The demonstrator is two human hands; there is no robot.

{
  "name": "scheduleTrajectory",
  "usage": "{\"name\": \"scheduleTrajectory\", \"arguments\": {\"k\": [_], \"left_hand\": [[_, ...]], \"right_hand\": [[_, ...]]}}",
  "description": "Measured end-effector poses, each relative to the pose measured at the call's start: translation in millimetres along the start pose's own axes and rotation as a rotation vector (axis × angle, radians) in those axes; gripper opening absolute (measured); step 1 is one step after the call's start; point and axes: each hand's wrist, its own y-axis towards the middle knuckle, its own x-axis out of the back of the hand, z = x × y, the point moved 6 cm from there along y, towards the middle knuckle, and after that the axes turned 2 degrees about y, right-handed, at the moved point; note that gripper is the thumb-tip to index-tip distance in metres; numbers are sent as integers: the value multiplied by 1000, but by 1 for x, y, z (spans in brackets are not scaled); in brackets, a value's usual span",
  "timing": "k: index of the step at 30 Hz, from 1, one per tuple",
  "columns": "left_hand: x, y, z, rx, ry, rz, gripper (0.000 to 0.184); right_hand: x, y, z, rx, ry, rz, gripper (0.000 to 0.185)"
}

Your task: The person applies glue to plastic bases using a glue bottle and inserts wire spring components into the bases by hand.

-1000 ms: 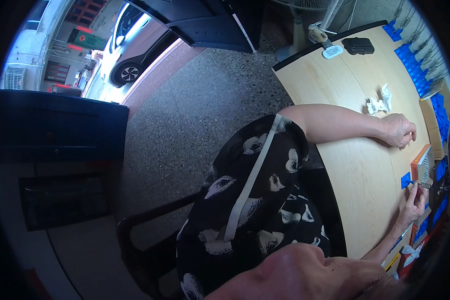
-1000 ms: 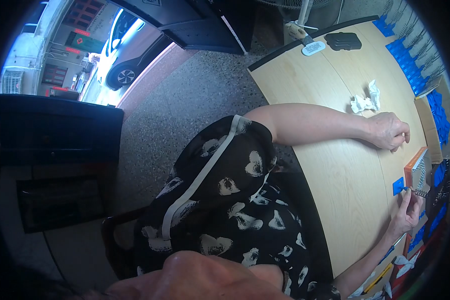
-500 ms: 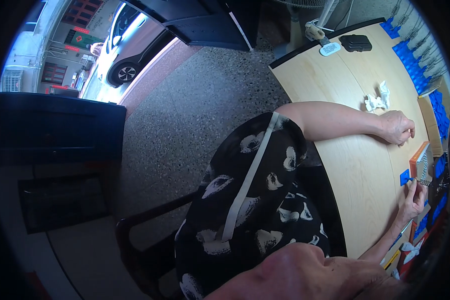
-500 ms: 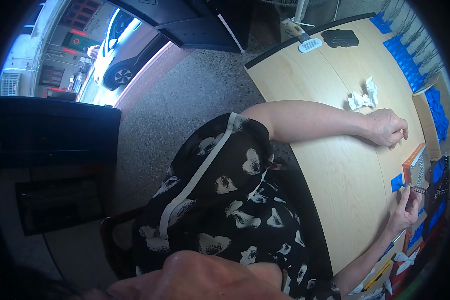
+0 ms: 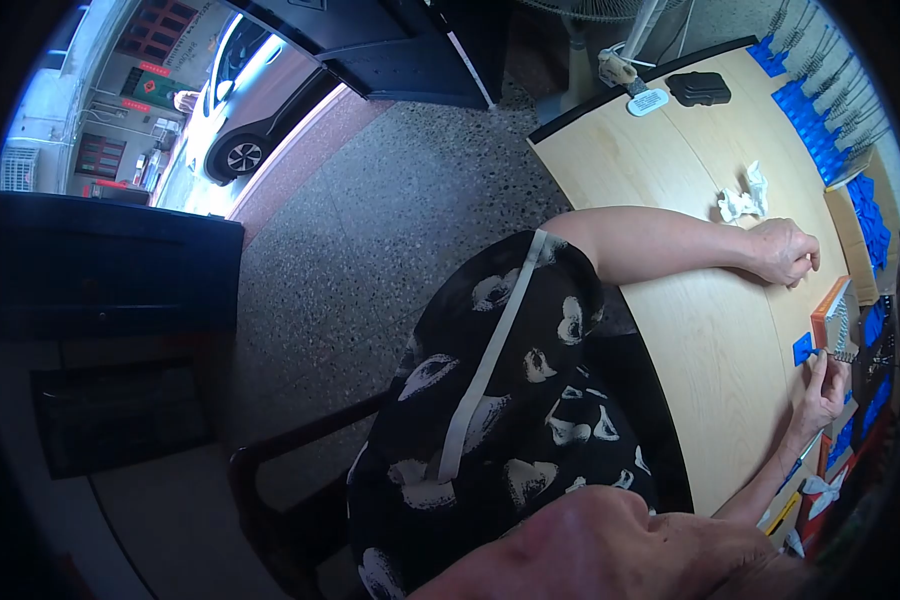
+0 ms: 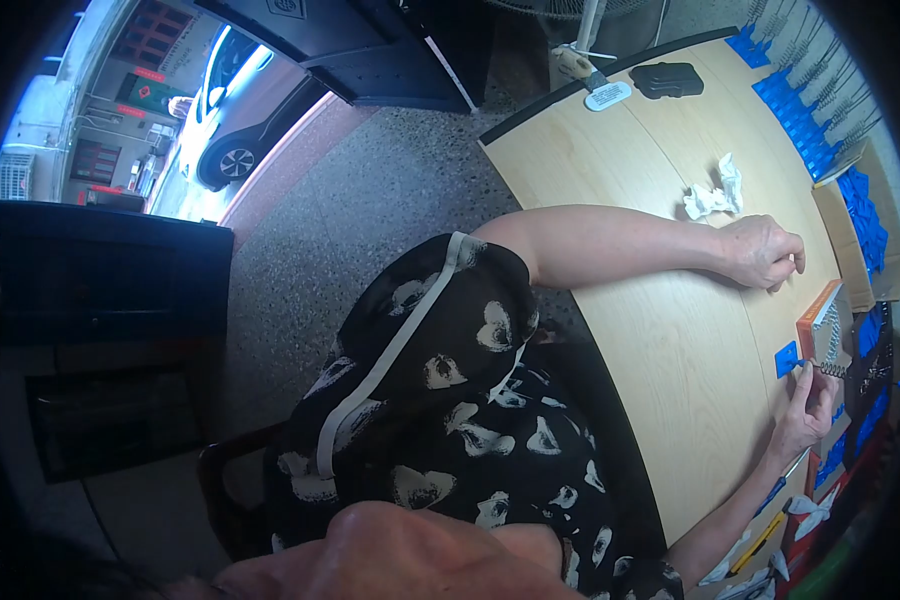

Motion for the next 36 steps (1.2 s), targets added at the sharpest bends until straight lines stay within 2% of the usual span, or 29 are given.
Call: {"name": "scheduleTrajectory", "arguments": {"k": [15,18,19,21,23,24,25,28,36], "left_hand": [[-2,0,4,-12,3,-5,31],[5,-4,-1,12,-116,-4,27],[-7,4,10,29,-108,-28,25],[-26,11,29,87,-247,16,27],[-21,8,16,80,-277,3,27],[-19,8,14,124,-187,25,26],[-15,8,8,48,-80,1,25],[-15,11,9,3,-76,-2,24],[-11,7,8,23,-16,28,26]], "right_hand": [[2,1,-9,50,41,14,11],[2,-2,-18,-186,137,-24,8],[0,-4,-7,-122,111,-23,6],[-7,-6,26,-162,57,-106,8],[-3,-4,28,-129,-30,-101,11],[-1,-1,42,82,-144,-95,8],[0,0,35,72,-102,-117,10],[1,3,42,60,-135,-106,12],[-2,1,43,70,-124,-105,11]]}}
